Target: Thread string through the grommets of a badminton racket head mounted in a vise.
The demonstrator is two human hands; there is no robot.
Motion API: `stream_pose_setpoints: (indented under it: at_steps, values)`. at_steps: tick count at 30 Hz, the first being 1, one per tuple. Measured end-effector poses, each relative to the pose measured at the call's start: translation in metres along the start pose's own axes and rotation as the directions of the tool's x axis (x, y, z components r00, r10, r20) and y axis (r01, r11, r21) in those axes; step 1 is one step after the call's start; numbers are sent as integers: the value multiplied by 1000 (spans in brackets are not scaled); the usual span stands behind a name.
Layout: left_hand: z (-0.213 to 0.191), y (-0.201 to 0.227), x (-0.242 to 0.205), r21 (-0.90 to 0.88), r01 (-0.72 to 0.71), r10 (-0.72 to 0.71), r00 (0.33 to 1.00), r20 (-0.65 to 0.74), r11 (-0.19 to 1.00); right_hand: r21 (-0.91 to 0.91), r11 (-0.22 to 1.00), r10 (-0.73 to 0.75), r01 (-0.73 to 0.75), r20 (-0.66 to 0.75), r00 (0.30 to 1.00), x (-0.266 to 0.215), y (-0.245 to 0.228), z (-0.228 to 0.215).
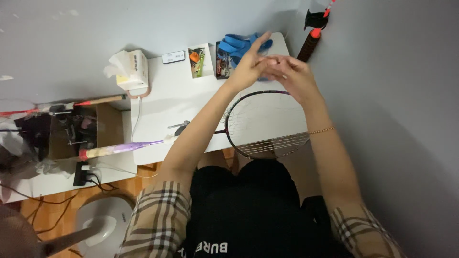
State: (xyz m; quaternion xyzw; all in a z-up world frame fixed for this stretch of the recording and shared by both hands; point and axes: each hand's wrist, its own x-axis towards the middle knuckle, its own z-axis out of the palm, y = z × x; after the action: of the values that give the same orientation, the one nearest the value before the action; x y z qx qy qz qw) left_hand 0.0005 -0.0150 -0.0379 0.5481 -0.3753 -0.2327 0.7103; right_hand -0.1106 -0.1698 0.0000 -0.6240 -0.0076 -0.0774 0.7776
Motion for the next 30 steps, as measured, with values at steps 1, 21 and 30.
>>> stream_pose_setpoints:
  at_steps: [1, 21, 30]
  values:
    - [-2, -6, 1, 32, -21, 20, 998, 51, 999, 129, 990, 48, -57, 72, 996, -3, -6, 1]
    - [-16, 35, -68, 457, 34, 193, 877, -440, 889, -270, 858, -513, 437, -483, 710, -13, -14, -66]
    - [-61, 42, -169, 495, 748, -690, 636, -345, 441, -947, 32, 105, -320, -315, 943, -71, 20, -73]
